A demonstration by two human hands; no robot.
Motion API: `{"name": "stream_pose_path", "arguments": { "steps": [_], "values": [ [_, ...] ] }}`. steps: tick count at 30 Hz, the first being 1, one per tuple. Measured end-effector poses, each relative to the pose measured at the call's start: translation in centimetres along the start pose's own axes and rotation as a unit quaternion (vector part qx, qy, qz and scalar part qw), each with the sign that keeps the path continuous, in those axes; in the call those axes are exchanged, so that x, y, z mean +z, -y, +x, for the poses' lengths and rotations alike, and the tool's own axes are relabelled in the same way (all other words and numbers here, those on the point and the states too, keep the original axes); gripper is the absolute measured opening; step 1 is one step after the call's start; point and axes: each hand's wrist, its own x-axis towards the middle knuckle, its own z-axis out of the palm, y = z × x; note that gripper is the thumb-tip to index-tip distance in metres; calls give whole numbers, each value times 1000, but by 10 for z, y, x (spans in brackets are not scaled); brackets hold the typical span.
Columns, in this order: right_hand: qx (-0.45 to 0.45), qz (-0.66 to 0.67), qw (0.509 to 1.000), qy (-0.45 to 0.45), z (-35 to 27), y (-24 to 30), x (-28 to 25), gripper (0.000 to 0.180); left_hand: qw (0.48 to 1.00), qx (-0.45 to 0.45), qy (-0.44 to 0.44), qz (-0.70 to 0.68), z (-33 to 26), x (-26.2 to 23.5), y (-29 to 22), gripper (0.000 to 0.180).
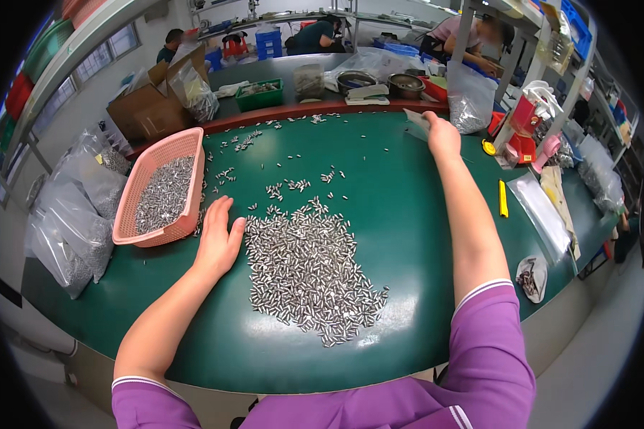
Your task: Sorting and inspecting small metal screws or components at a factory workbench.
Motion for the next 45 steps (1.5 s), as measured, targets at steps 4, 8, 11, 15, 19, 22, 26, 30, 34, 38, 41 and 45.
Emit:
{"name": "stream_pose_path", "arguments": {
  "steps": [4,8,11,15,19,22,26,30,34,38,41,45],
  "values": [
    [-49,21,998,35,3,25,19,25,1000,-4,3,0,1,-2,-2,54],
    [-106,57,988,100,3,59,10,31,1000,-5,-1,7,0,-2,2,54],
    [-149,91,981,89,3,65,3,31,1000,-3,-3,7,1,-1,2,54],
    [-154,125,969,145,-1,78,-18,32,1000,-2,-9,9,0,1,5,54],
    [-169,136,963,159,-6,83,-26,30,1000,0,-17,9,0,2,3,54],
    [-163,130,975,72,-6,82,-35,32,1000,-3,-18,10,0,3,3,53],
    [-57,185,981,4,7,58,-40,32,1000,1,-20,13,0,2,3,53],
    [67,214,969,108,5,37,-39,36,1000,-6,-16,13,0,1,2,53],
    [112,221,955,163,1,31,-27,38,1000,-7,-12,11,1,3,1,53],
    [162,260,925,225,4,51,-38,39,1000,-15,-9,11,0,1,3,53],
    [72,213,960,164,6,48,-29,40,1000,-8,-9,12,0,2,2,53],
    [52,193,962,188,10,58,-30,39,1000,-10,-6,13,0,0,3,52]
  ]
}}
